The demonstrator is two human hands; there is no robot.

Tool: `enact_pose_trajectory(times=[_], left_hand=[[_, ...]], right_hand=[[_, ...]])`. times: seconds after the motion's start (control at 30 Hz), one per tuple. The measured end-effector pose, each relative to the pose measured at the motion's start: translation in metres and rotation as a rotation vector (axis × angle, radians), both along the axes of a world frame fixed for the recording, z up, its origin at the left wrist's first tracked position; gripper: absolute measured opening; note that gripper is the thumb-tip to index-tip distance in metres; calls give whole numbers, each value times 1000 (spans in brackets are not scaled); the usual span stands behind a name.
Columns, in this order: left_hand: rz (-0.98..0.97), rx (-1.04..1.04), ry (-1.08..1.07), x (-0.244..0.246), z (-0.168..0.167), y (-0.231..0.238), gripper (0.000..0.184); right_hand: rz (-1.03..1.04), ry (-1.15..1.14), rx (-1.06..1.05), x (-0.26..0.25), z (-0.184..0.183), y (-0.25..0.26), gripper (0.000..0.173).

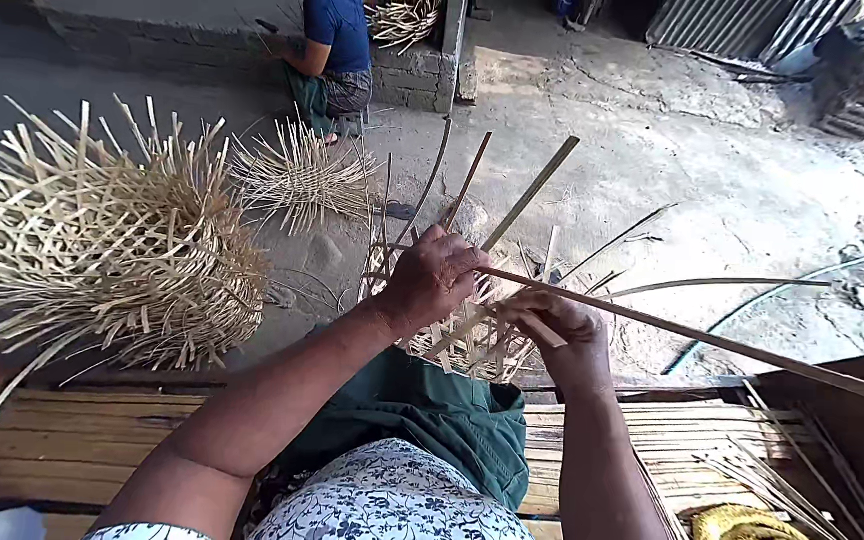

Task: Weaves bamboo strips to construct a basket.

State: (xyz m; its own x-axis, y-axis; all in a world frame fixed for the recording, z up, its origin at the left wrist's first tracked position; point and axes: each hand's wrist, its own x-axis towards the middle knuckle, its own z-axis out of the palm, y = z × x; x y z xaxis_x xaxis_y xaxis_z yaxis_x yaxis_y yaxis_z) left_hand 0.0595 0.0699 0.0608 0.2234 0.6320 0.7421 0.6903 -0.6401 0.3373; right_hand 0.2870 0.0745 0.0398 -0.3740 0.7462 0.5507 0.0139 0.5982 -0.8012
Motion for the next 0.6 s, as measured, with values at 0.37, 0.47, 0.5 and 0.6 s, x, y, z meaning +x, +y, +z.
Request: enact_pose_trajectory(times=[0.37, 0.47, 0.5, 0.6], left_hand=[[-111, -723, -248, -7, 48, -19, 38], [-237, -755, -356, -11, 44, -22, 19], [-290, -738, -398, -13, 40, -22, 16], [-399, -679, -498, -18, 25, -23, 14]], right_hand=[[-307, -622, 228, -4, 32, -27, 23], [-274, -620, 161, -5, 33, -22, 28], [-274, -622, 141, -6, 33, -21, 27], [-278, -668, 103, -10, 39, -24, 26]])
